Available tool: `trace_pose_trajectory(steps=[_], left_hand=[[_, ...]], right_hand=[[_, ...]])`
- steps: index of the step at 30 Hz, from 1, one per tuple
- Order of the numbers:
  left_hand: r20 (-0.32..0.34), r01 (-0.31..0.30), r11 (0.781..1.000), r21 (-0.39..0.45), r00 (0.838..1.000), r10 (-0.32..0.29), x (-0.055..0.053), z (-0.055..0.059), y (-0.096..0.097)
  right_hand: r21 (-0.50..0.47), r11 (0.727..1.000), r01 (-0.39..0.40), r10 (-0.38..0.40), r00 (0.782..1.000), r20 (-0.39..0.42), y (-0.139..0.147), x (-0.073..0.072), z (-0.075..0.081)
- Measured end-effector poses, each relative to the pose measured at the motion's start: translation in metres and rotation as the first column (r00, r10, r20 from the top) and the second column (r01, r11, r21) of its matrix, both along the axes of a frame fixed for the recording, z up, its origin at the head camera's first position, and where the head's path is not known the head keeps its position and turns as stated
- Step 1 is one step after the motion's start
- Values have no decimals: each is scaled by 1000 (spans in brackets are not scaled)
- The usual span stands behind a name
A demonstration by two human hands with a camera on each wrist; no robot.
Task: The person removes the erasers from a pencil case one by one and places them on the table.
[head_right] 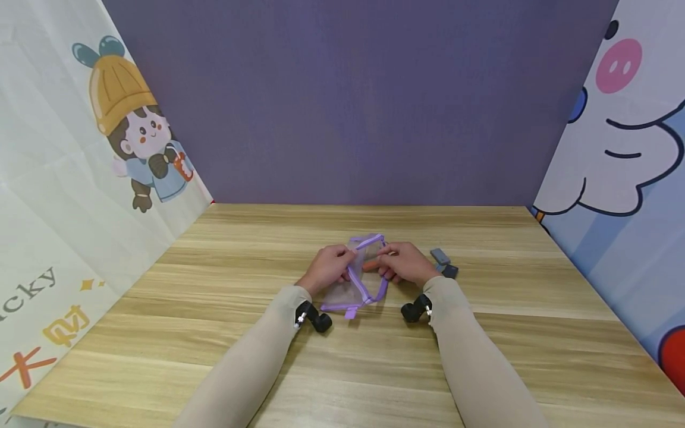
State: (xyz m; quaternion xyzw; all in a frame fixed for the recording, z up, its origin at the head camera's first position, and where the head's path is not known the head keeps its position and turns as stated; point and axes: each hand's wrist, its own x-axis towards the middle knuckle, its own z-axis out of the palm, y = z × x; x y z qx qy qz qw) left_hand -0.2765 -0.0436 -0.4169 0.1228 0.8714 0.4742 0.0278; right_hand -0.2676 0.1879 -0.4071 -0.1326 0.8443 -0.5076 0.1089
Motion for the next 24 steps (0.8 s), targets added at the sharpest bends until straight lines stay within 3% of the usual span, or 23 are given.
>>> trace_pose_trajectory(steps=[16, 24], left_hand=[[7, -1, 1000, 1, 1000, 1, 0, 1, 0], [8, 0, 1000, -1, 1000, 0, 0, 0, 0]], right_hand=[[-3, 998, 55, -55, 998, -41, -4, 2, -1], [-3, 999, 39, -40, 998, -42, -4, 2, -2]])
